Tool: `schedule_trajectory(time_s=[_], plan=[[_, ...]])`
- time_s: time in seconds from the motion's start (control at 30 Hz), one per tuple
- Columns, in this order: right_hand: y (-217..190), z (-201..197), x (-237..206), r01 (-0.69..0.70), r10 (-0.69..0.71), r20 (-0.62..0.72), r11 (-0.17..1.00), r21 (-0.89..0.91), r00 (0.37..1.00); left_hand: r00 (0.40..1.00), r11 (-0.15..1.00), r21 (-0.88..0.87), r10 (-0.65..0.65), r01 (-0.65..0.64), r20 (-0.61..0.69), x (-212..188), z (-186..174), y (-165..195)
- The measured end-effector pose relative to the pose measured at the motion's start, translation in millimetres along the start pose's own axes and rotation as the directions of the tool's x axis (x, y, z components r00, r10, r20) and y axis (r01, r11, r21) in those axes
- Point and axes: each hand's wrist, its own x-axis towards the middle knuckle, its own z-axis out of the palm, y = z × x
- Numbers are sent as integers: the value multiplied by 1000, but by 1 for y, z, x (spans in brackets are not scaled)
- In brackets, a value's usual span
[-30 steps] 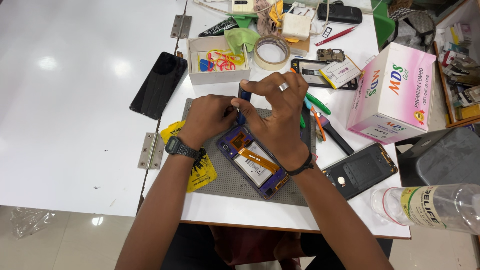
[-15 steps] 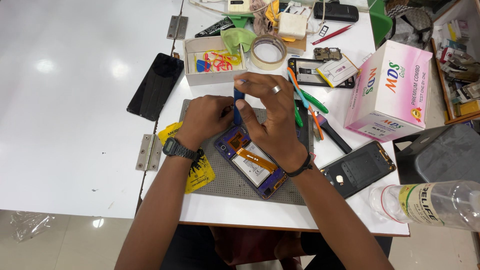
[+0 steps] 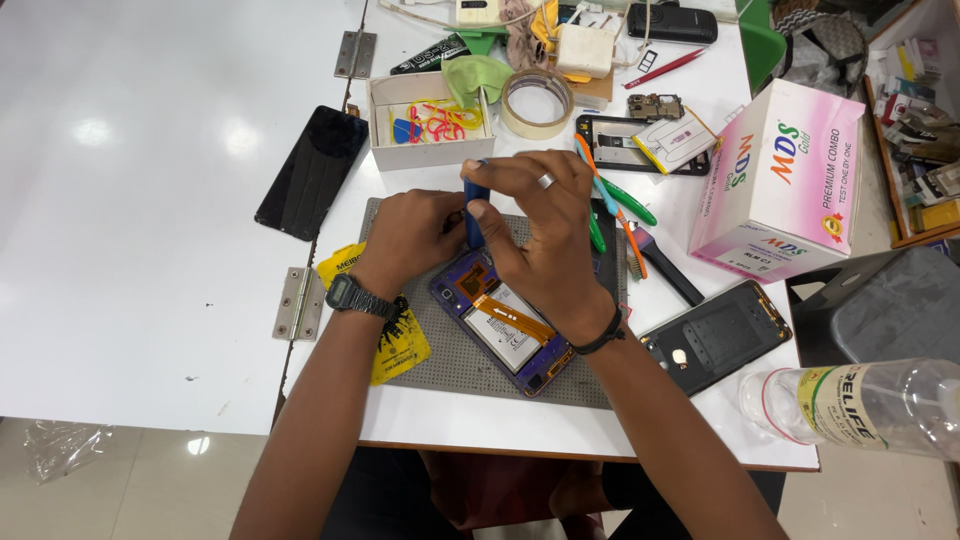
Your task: The person uses a blue precision screwdriver to unscrew screws from a disassembled smartphone lying on a repair mat, steadying the phone with the other hand and repositioning the tool repeatedly on different screws. Other phone parts and repair tools sit on the workbench around them.
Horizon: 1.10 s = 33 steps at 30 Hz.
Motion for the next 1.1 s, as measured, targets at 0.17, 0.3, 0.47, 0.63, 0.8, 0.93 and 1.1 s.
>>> schedule_trajectory(time_s=[0.17,0.3,0.47,0.63,0.8,0.93,1.1], plan=[[0,2,3,-2,1,-13,999,-51,1000,1000,1000,-2,21,-21,-6,-1,-1,0],[2,2,1,-28,28,-13,1000,-12,1000,1000,1000,-7,11,-11,-3,0,0,-1],[9,-3,-1,-195,171,96,897,396,981,1000,1000,16,-7,7,0,1,2,1],[14,-3,-1,-155,144,60,953,261,988,999,999,25,-34,33,40,1,-1,4],[16,3,-1,-175,182,-25,970,169,983,999,1000,-3,-23,23,29,0,-1,4],[14,6,1,-72,72,-33,997,11,997,1000,1000,-22,-6,6,-8,-1,1,1],[9,7,-3,-16,13,33,995,100,999,998,998,37,-48,47,37,1,5,-3]])
